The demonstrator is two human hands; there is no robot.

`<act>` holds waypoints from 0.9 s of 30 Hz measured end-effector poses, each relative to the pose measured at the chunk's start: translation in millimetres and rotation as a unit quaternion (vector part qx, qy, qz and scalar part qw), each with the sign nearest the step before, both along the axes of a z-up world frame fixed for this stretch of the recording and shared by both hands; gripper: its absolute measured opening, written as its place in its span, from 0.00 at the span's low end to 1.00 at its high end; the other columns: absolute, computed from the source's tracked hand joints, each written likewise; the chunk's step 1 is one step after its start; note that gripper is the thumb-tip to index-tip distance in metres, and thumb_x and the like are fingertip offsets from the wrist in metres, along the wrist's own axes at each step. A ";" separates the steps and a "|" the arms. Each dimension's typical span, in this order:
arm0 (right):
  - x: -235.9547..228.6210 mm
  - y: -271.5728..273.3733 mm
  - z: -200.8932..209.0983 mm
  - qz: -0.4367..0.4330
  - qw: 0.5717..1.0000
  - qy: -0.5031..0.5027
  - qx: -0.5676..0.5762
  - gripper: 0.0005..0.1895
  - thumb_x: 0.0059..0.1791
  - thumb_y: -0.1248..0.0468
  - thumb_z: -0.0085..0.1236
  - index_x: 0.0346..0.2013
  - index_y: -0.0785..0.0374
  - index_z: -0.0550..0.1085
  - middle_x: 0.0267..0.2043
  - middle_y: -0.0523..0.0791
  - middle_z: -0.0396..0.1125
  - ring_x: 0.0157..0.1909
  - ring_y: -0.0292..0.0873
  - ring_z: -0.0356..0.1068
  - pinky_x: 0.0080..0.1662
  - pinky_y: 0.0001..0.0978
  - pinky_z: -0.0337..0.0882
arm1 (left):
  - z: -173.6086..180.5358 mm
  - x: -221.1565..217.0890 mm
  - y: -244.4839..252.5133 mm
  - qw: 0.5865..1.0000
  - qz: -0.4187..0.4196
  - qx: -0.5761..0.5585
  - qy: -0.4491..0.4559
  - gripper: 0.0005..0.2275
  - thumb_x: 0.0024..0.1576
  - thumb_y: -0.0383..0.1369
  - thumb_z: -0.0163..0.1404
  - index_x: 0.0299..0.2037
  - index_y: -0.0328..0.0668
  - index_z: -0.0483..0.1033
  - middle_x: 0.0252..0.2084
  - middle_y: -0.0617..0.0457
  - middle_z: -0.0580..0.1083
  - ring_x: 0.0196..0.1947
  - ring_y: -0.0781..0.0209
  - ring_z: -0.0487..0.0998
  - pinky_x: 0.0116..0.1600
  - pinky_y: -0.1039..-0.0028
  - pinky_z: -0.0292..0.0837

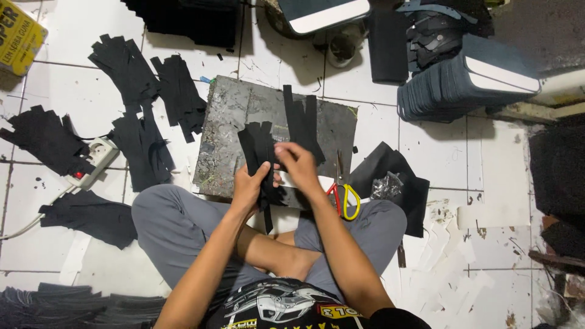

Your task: Align black material strips on a metal template board and press them down using a hand-held block

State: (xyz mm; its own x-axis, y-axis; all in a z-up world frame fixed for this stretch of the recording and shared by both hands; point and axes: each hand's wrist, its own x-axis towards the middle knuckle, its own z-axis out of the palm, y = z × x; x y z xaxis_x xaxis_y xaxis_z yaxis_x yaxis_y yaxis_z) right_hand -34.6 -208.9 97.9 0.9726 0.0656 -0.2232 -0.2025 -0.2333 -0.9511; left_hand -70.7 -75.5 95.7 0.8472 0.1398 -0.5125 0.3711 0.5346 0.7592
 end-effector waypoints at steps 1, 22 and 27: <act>-2.9 1.6 -7.4 -0.002 1.000 0.001 -0.001 0.12 0.52 0.55 0.60 0.48 0.55 0.82 0.46 0.46 0.77 0.48 0.44 0.75 0.48 0.37 0.76 | -7.6 -2.9 -2.4 1.000 -0.002 -0.001 0.001 0.08 0.58 0.30 0.57 0.38 0.30 0.76 0.24 0.40 0.77 0.21 0.59 0.80 0.27 0.72 0.79; -15.2 -20.7 -60.4 -0.091 0.990 0.059 0.088 0.09 0.47 0.65 0.69 0.31 0.68 0.78 0.20 0.52 0.70 0.19 0.41 0.72 0.23 0.32 0.79 | -7.9 -16.8 -14.5 0.993 0.032 0.108 0.044 0.12 0.51 0.36 0.67 0.28 0.40 0.76 0.22 0.55 0.74 0.21 0.69 0.71 0.24 0.78 0.63; 0.4 -28.1 -52.9 -0.135 0.988 0.006 0.075 0.11 0.49 0.62 0.66 0.37 0.67 0.76 0.20 0.50 0.70 0.17 0.39 0.70 0.21 0.28 0.72 | -30.4 -15.3 -1.7 0.997 0.062 0.025 0.035 0.09 0.59 0.31 0.60 0.35 0.31 0.78 0.33 0.40 0.81 0.29 0.59 0.84 0.34 0.73 0.82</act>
